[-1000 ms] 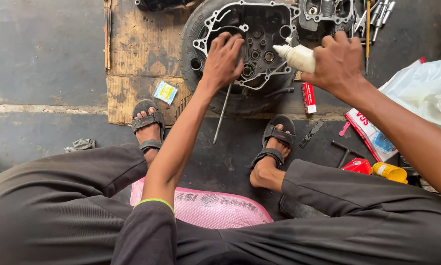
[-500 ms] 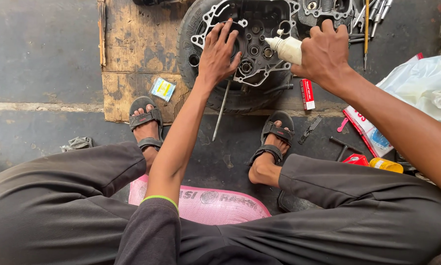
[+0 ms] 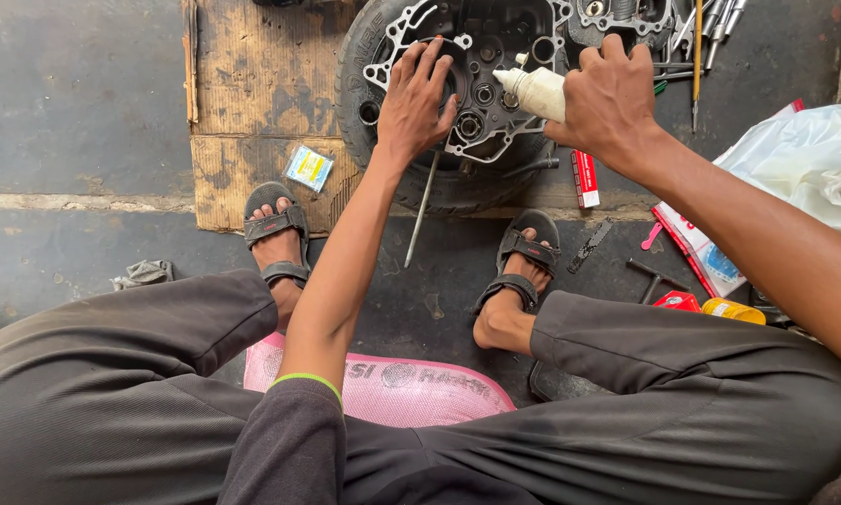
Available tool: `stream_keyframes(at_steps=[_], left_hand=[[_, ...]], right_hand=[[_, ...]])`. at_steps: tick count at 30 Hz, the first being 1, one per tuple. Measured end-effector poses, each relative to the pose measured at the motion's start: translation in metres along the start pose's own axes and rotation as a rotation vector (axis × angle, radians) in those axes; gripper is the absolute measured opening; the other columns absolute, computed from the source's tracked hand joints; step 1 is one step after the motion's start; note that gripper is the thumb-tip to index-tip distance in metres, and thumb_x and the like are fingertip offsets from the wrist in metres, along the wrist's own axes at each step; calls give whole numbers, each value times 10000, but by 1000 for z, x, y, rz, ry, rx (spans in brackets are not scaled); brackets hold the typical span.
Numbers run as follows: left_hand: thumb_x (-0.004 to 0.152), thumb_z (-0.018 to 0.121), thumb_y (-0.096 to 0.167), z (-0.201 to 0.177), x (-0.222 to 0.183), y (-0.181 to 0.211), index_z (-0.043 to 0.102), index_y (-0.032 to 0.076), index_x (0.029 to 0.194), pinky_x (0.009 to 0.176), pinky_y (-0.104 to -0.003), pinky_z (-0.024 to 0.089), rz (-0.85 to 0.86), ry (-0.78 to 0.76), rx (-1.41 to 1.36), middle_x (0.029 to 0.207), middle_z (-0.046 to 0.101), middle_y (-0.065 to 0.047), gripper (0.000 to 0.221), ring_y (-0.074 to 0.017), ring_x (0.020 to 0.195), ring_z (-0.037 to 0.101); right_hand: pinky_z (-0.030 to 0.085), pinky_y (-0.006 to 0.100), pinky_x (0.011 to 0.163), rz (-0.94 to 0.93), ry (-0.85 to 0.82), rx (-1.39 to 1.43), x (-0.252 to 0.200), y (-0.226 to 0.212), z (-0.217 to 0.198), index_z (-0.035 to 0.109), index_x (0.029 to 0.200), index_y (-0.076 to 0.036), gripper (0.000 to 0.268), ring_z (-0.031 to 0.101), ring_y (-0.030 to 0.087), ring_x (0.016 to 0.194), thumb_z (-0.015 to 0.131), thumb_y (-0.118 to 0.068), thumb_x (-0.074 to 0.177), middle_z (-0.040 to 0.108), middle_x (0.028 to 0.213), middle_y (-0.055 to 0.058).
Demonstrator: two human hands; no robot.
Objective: Repairing and assembling motorcycle engine crankcase components, applying lubricant to bearings, and fitting gears.
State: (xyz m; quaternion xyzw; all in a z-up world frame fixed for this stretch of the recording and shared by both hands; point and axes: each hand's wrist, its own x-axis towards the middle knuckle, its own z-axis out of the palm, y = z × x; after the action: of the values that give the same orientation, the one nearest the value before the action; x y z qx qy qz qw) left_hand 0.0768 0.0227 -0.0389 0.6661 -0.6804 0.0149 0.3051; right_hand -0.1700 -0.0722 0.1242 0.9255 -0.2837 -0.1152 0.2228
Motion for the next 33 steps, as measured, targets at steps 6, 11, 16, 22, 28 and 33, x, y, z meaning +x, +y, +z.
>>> stream_keyframes(at_steps=[6, 11, 16, 22, 28, 33], left_hand=[[941, 694, 282, -2, 0, 1, 525, 33, 1363, 1202, -485, 294, -16, -5, -27, 1541, 433, -167, 519, -359, 1436, 346], [943, 696, 274, -2, 0, 0, 527, 36, 1357, 1200, -489, 300, -20, -9, -40, 1534, 443, -164, 507, -354, 1438, 346], [926, 711, 282, -5, 2, 1, 536, 23, 1343, 1193, -487, 306, -21, -23, -54, 1516, 455, -159, 521, -347, 1418, 368], [862, 774, 391, -15, 4, 4, 565, -5, 1320, 1138, -479, 323, 63, 12, -54, 1449, 528, -163, 641, -351, 1359, 396], [926, 730, 516, -21, 8, 17, 595, -37, 1255, 1147, -465, 324, 148, -221, -42, 1301, 636, -160, 657, -327, 1341, 435], [934, 570, 672, 20, 14, 25, 586, -64, 1223, 1134, -491, 280, 235, -292, 47, 1377, 611, -195, 791, -374, 1378, 391]], right_hand=[[380, 403, 734, -17, 28, 15, -7, -2, -7, 788, 784, -68, 529, 538, 232, 901, 837, -583, 673, 630, 819, 64], [378, 405, 731, -11, 28, 11, -14, 4, 0, 787, 786, -78, 503, 532, 234, 903, 834, -564, 668, 626, 824, 61], [372, 398, 729, 3, 32, -3, -15, 8, 2, 788, 777, -78, 494, 533, 228, 913, 823, -562, 681, 631, 832, 57], [371, 411, 716, 63, 19, 82, -12, 11, 2, 797, 799, -82, 531, 535, 245, 893, 828, -599, 683, 634, 823, 74], [371, 424, 625, 244, -20, 366, -19, 24, 35, 818, 883, -61, 555, 532, 274, 826, 833, -585, 703, 628, 829, 106], [392, 425, 615, 238, 42, 354, -25, 26, 32, 830, 955, -63, 586, 545, 270, 815, 831, -598, 717, 634, 819, 99]])
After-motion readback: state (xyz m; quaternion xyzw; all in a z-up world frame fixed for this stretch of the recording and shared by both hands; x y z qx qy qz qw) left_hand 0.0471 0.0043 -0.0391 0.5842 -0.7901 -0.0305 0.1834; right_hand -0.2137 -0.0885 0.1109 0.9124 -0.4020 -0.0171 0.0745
